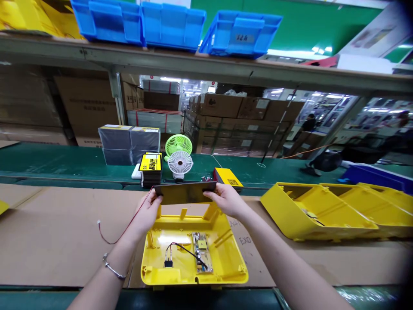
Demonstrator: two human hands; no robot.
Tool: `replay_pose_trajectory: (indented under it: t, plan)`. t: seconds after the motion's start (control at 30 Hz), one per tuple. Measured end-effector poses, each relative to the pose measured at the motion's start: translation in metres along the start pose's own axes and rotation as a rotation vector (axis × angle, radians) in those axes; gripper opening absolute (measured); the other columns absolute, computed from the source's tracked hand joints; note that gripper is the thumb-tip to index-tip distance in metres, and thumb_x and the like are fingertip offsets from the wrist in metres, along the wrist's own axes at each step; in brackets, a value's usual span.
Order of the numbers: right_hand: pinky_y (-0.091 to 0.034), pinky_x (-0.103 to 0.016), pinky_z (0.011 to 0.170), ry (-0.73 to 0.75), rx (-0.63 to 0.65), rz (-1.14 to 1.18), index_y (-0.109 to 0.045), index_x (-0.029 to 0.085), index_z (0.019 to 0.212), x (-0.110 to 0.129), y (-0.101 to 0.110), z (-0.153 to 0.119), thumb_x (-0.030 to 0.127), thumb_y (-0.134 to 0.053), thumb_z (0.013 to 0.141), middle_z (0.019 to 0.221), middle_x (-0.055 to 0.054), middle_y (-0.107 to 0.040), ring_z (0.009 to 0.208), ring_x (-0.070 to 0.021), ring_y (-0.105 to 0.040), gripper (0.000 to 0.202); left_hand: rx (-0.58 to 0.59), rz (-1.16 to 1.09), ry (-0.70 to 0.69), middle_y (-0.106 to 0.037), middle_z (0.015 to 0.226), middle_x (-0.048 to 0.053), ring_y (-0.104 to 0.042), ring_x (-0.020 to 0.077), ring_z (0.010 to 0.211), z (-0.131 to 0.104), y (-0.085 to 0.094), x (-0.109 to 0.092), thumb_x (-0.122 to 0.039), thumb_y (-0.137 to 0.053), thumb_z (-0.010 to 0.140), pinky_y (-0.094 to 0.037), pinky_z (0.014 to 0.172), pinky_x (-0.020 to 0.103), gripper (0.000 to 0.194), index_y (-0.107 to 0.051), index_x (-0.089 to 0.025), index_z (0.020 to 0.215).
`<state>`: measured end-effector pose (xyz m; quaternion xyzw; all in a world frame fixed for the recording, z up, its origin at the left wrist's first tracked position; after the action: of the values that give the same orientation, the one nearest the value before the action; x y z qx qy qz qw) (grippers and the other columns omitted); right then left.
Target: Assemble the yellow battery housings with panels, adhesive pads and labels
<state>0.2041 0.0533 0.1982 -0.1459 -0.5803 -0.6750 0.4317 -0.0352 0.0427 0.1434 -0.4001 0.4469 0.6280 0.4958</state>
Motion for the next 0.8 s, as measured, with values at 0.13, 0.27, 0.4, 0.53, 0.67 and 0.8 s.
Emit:
replay_pose_trajectory:
  t: [0.13,0.27,0.4,0.53,0.67,0.8]
  plan:
    - [-0.048,-0.03,0.066,-0.121,0.12,-0.17,-0.069,0.016,0.085,-0.022,0.004,-0.006,0.032,-0.057,0.077,0.08,-0.006,-0.07,0.074,-0.0208,-0.062,0.022,0.023,0.108,-0.04,-0.067,0.083,0.002,-0.06,0.02,0.084,-0.002,0.0,-0.004,-0.032,-0.05,0.078,-0.044,0.079,0.028,0.02,-0.063,-0.018,0.084]
    - [-0.047,-0.034,0.071,-0.064,-0.075,-0.415,-0.045,0.02,0.13,-0.001,0.014,-0.011,0.034,-0.062,0.074,0.09,-0.006,-0.067,0.076,-0.021,-0.061,0.06,0.026,0.136,-0.071,-0.067,0.077,0.001,-0.06,0.0202,0.078,-0.003,-0.003,-0.009,-0.03,-0.051,0.075,-0.044,0.076,0.029,0.017,-0.064,-0.018,0.077]
    - [-0.033,-0.045,0.096,0.299,-0.185,-0.786,-0.023,0.02,0.142,0.054,-0.014,-0.013,0.023,-0.059,0.076,0.126,-0.013,-0.05,0.11,-0.0285,-0.047,0.075,0.057,0.142,-0.107,-0.069,0.085,0.004,-0.061,0.0222,0.086,-0.003,-0.012,-0.014,-0.026,-0.051,0.075,-0.045,0.082,0.032,0.021,-0.067,-0.018,0.087]
    - [-0.036,-0.042,0.088,0.33,-0.002,-0.995,-0.025,0.019,0.141,0.053,-0.059,-0.008,0.013,-0.046,0.081,0.109,-0.014,-0.058,0.096,-0.0261,-0.052,0.064,0.09,0.158,-0.139,-0.07,0.095,0.005,-0.062,0.0222,0.092,-0.003,-0.018,-0.013,-0.019,-0.048,0.075,-0.045,0.086,0.033,0.03,-0.066,-0.02,0.099]
    - [-0.041,-0.033,0.078,0.248,0.244,-0.926,-0.03,0.025,0.139,0.035,-0.071,-0.004,0.015,-0.045,0.083,0.112,-0.011,-0.061,0.094,-0.0222,-0.057,0.058,0.086,0.164,-0.144,-0.069,0.097,0.006,-0.062,0.0219,0.092,-0.002,-0.016,-0.011,-0.015,-0.049,0.071,-0.045,0.089,0.036,0.031,-0.066,-0.018,0.097]
    - [-0.042,-0.029,0.075,0.049,0.388,-0.838,-0.058,0.027,0.116,0.031,-0.052,0.007,0.038,-0.05,0.084,0.098,-0.007,-0.068,0.09,-0.0217,-0.061,0.035,0.144,0.176,-0.139,-0.069,0.099,0.006,-0.062,0.0225,0.094,-0.004,-0.016,-0.014,-0.011,-0.051,0.066,-0.045,0.091,0.038,0.038,-0.066,-0.018,0.1]
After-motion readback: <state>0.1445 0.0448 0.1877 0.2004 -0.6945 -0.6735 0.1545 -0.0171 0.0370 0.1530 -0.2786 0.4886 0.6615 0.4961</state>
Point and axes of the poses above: each hand's wrist, its own z-axis towards the middle knuckle, its own y-axis out of the back of the hand, x = y × z, the point moved 7 cm from there along z, towards the middle knuckle
